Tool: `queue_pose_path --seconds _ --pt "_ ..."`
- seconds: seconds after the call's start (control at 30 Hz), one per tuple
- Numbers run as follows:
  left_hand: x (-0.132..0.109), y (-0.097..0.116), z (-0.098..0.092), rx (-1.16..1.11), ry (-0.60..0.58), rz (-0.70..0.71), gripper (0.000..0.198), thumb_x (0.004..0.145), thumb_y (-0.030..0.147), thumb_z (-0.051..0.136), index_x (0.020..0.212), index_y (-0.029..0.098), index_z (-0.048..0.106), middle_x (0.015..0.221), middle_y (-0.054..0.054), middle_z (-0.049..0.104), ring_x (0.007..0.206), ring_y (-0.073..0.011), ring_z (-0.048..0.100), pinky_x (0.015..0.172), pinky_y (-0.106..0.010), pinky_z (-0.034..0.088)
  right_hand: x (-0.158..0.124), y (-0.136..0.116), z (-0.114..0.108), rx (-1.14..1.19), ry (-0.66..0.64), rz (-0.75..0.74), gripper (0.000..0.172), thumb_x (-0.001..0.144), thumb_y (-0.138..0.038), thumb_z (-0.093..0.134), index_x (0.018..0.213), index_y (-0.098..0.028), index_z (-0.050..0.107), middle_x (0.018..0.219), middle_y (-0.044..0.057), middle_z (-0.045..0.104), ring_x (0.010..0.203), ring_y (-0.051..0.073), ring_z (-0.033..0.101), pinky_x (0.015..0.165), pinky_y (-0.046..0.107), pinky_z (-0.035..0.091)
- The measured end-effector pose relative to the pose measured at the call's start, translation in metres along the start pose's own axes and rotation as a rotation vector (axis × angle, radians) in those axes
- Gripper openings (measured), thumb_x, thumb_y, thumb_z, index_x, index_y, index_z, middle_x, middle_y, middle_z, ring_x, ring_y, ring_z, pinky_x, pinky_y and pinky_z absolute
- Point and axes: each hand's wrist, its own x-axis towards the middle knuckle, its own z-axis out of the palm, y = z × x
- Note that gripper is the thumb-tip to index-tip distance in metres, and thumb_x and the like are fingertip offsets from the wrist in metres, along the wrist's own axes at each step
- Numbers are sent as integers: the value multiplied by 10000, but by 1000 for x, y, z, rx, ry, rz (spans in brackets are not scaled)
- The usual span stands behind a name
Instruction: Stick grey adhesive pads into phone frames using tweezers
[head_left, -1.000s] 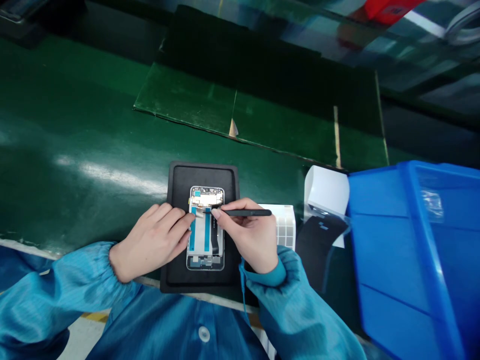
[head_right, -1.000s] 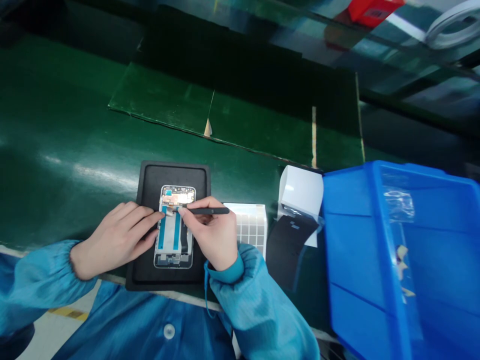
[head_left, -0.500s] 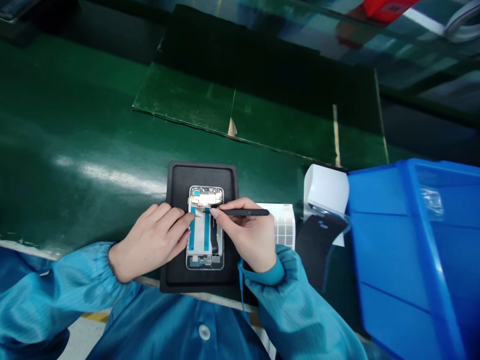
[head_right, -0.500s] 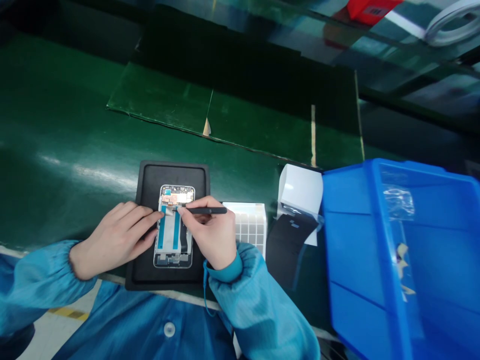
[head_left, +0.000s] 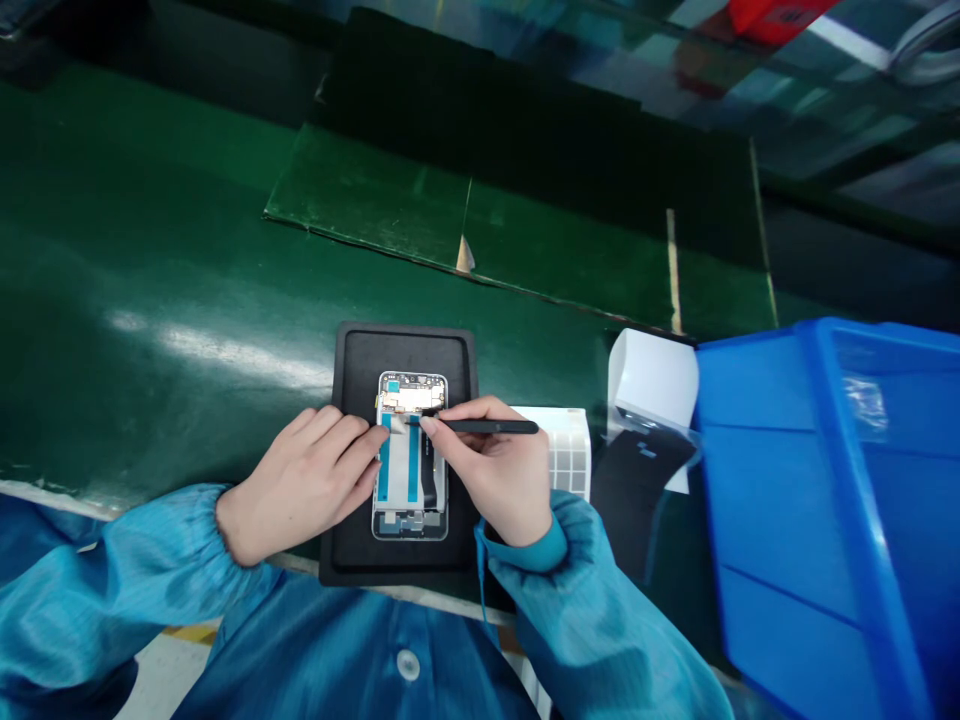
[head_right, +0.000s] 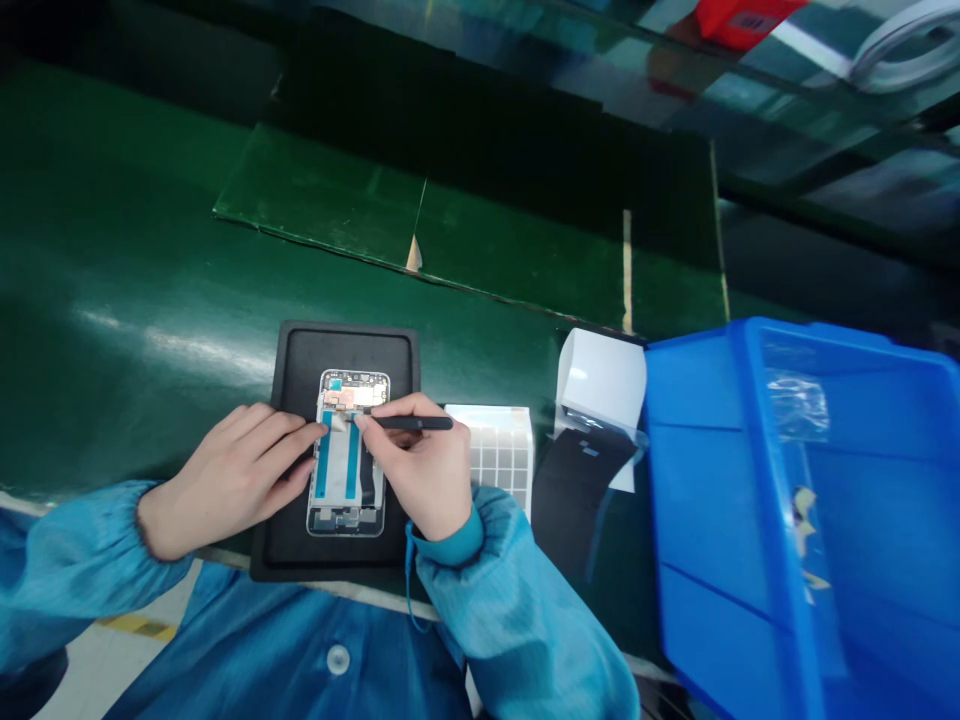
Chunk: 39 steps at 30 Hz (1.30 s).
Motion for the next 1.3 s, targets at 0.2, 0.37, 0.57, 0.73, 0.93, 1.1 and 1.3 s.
queue_pose_path --seconds 0.2,0.37,0.57,0.73,0.93,1.1,1.3 --pt "-1 -1 1 -6 0 3 305 962 255 502 1207 97 590 1007 -102 644 846 -226 540 726 -388 468 0 0 1 -3 -3 -10 168 765 -307 805 774 -186 688 673 17 717 557 159 681 516 251 572" --pt "-1 -1 1 -3 11 6 301 959 250 506 1202 94 589 998 -95 641 836 -226 535 717 -388 462 0 2 1 -21 6 -18 167 768 -306 805 778 -188 688 676 14 715 554 155 678 514 249 570" --pt "0 -1 0 -2 3 12 305 967 253 498 1217 95 575 1019 -98 635 854 -231 537 710 -383 449 -1 3 1 -20 2 -34 150 774 -290 799 786 -187 690 671 6 712 552 146 674 517 238 571" --pt "1 -1 -3 0 -38 2 388 990 326 473 1304 104 529 1031 -106 617 875 -238 530 722 -383 438 -2 4 1 -42 8 -28 152 775 -298 797 785 -189 692 672 8 712 549 148 674 516 242 571" --pt "6 3 -6 95 -116 2 495 1003 416 432 1393 115 484 943 -95 581 827 -242 503 684 -379 388 -2 5 1 -33 5 -25 165 767 -303 805 785 -188 689 668 8 709 550 152 676 513 242 567" --pt "7 5 -6 160 -151 -2 504 997 404 443 1410 118 485 924 -89 556 824 -245 489 683 -386 366 -1 5 1 -36 -9 -23 167 769 -305 800 800 -187 686 686 13 711 573 156 685 527 243 567" --pt "7 7 -7 192 -135 8 498 991 387 462 1401 107 499 891 -77 535 824 -248 486 674 -388 357 -1 5 0 4 -6 -12 183 771 -325 789 800 -187 673 703 23 709 585 164 688 550 258 580"
